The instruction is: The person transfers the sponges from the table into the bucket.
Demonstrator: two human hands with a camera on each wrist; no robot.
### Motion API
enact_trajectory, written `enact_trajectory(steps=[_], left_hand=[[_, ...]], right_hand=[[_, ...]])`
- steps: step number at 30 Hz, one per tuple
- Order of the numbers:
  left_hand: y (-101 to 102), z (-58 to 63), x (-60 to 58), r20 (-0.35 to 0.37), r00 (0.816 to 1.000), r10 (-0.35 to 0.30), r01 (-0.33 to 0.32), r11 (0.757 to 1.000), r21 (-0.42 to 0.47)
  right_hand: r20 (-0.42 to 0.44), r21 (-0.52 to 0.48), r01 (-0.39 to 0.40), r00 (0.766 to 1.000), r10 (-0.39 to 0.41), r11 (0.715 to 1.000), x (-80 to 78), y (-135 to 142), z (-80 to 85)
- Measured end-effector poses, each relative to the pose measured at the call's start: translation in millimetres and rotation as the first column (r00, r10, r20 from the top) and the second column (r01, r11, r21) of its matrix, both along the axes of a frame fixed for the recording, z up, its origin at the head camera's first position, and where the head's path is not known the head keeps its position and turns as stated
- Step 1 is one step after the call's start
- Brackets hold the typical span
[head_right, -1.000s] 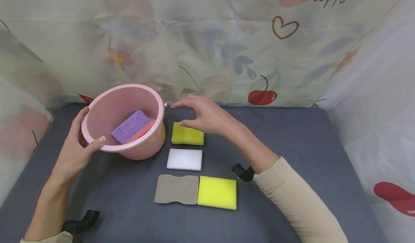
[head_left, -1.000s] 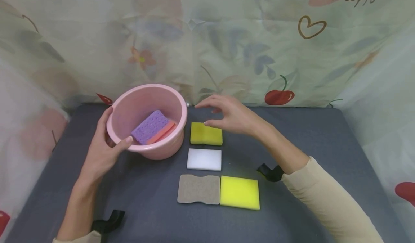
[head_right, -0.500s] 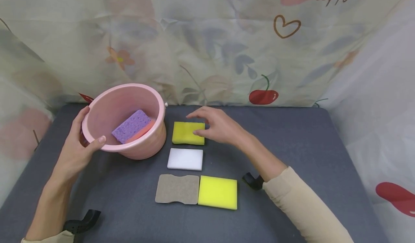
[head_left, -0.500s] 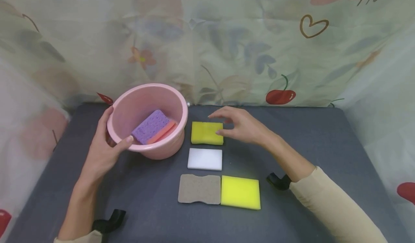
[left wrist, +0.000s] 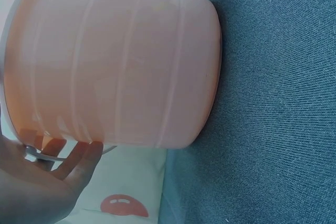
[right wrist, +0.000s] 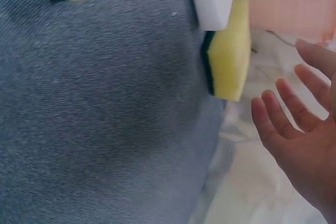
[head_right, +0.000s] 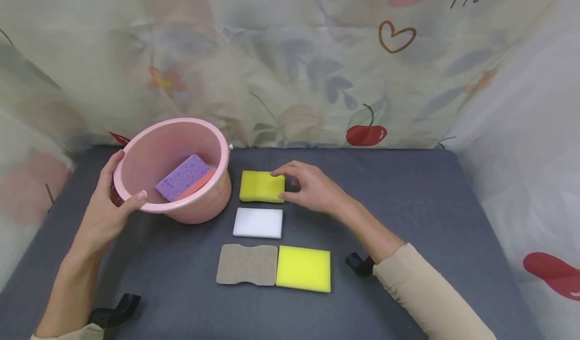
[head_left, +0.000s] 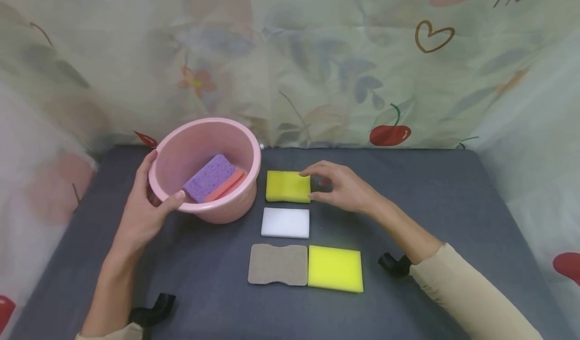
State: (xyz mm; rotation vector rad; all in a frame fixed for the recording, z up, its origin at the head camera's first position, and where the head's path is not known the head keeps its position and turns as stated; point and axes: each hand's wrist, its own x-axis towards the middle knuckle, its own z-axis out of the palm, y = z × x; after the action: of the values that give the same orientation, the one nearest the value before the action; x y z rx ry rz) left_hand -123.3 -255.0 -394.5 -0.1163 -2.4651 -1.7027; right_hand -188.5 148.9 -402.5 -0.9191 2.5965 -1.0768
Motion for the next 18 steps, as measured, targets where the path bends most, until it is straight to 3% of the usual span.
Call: enact_trajectory(steps=[12, 18], left_hand=[[-1, -0.6, -0.7, 0.011, 1.0, 0.005, -0.005, 1.0, 0.0], [0, 0.9, -1.1, 0.012, 1.0, 0.001, -0.001, 1.0, 0.004]], right_hand=[[0.004, 0.021, -0.008, 1.0, 0.008, 1.0, -13.2, -1, -22.9], [-0.022, 0.128, -0.027, 0.999, 0.03, 0.991, -19.6, -4, -29.8]])
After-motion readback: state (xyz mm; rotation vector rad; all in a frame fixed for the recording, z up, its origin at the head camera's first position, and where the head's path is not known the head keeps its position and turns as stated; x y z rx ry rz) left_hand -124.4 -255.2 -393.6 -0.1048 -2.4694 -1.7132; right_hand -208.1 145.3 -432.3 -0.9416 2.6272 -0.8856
